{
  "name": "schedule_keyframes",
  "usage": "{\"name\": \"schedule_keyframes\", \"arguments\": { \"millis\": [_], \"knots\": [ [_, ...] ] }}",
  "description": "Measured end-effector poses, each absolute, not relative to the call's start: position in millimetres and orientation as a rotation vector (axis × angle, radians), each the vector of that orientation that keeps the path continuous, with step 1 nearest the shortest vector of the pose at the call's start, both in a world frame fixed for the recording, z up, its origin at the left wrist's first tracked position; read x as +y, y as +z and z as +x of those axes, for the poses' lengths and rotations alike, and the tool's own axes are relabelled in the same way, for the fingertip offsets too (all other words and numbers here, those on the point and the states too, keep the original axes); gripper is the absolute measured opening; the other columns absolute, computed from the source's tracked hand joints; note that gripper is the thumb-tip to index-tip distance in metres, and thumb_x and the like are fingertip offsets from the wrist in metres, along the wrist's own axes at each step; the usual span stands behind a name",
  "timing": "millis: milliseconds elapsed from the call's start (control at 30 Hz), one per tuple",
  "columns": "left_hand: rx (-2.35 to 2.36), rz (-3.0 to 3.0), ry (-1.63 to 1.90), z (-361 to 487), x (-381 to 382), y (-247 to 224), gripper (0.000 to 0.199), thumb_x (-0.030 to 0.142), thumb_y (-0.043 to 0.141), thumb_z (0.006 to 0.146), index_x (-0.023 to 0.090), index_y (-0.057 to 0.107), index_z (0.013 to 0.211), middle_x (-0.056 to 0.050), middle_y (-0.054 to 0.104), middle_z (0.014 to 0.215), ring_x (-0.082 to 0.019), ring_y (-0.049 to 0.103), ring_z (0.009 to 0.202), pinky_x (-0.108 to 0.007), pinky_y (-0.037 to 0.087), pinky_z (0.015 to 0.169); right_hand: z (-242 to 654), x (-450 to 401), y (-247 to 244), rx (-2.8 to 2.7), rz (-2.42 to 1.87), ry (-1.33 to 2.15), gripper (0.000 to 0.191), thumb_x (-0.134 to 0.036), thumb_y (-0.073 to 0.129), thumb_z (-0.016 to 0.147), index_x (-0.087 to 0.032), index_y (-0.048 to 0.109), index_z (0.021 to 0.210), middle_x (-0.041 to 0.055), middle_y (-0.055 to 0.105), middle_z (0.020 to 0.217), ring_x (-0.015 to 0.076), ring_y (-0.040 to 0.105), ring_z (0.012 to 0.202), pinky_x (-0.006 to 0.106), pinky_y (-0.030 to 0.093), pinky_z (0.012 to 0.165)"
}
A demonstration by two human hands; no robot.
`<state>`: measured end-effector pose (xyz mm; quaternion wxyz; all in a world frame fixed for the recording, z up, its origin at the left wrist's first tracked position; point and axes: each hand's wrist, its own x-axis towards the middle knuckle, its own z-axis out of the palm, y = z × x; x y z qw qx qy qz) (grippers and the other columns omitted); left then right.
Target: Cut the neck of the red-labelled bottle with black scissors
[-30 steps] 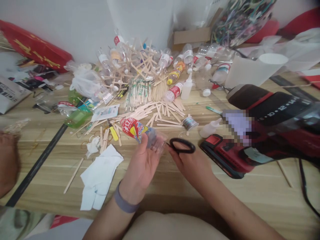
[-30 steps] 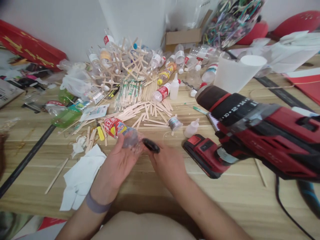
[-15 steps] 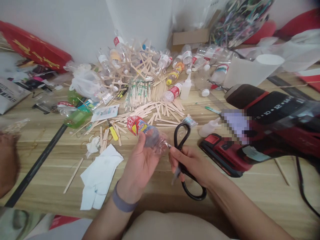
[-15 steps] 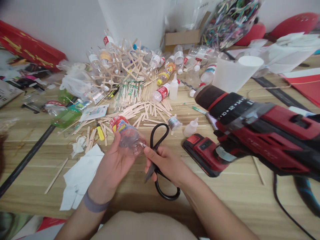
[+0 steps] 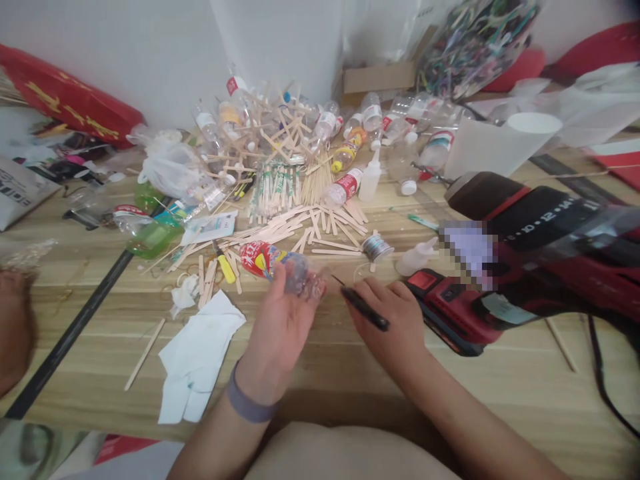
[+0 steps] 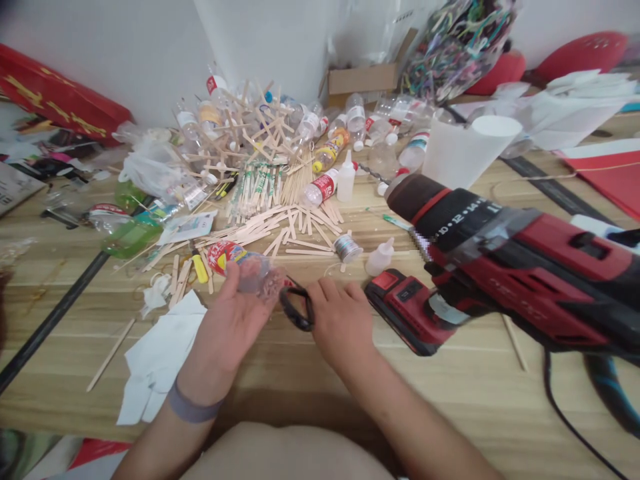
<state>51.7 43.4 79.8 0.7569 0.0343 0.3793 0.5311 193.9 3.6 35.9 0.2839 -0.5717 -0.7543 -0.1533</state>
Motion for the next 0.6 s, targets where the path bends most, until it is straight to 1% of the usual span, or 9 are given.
{"name": "schedule_keyframes", "arguments": {
  "millis": [100,167,333,433,500,600],
  "knots": [
    [0.822,0.054,1.174,48.8,45.1,84.4,0.036,0.039,0.041,0.099,0.017,0.062,0.079,-0.002,0.065,0.076,-0.015,0.065,0.074,-0.031,0.056,0.075,196.8,5.8,38.7,-1.889,-1.487,-0.398,0.041,-0.028,0.041,0.102,-0.019,0.060,0.067,0.0029,0.058,0.057,0.0177,0.051,0.053,0.031,0.030,0.057],
    [0.816,0.054,1.177,47.8,45.7,84.3,0.039,0.041,0.039,0.099,0.017,0.063,0.080,-0.002,0.065,0.076,-0.015,0.065,0.074,-0.031,0.056,0.076,195.0,6.6,39.4,-1.849,-1.449,-0.281,0.044,-0.033,0.038,0.103,-0.018,0.061,0.068,0.0027,0.058,0.055,0.0180,0.052,0.053,0.030,0.033,0.055],
    [0.782,0.054,1.147,49.9,44.0,79.9,0.035,0.039,0.041,0.099,0.016,0.062,0.083,-0.002,0.065,0.078,-0.015,0.066,0.076,-0.029,0.056,0.075,188.8,4.9,37.8,-1.804,-1.501,0.139,0.047,-0.041,0.036,0.101,-0.019,0.063,0.070,0.0037,0.060,0.056,0.0191,0.058,0.054,0.028,0.038,0.053],
    [0.795,0.067,1.134,52.2,41.8,78.1,0.033,0.038,0.040,0.099,0.017,0.062,0.086,-0.002,0.066,0.080,-0.015,0.067,0.077,-0.029,0.056,0.075,189.0,4.2,37.9,-1.765,-1.564,0.403,0.048,-0.043,0.037,0.099,-0.021,0.063,0.065,0.0034,0.059,0.052,0.0203,0.061,0.055,0.027,0.041,0.054],
    [0.780,0.083,1.150,53.3,40.9,76.9,0.033,0.037,0.040,0.099,0.017,0.062,0.085,-0.001,0.066,0.080,-0.014,0.066,0.077,-0.028,0.055,0.075,189.6,4.8,39.3,-1.724,-1.586,0.598,0.049,-0.045,0.038,0.097,-0.022,0.060,0.061,0.0029,0.058,0.049,0.0199,0.062,0.052,0.026,0.040,0.051],
    [0.761,0.112,1.142,54.4,40.4,75.4,0.034,0.037,0.039,0.100,0.018,0.062,0.084,0.000,0.065,0.079,-0.014,0.065,0.078,-0.028,0.054,0.076,190.2,6.3,42.1,-1.620,-1.612,0.925,0.051,-0.050,0.037,0.094,-0.021,0.057,0.057,0.0019,0.056,0.044,0.0171,0.058,0.043,0.025,0.038,0.045]
  ]
}}
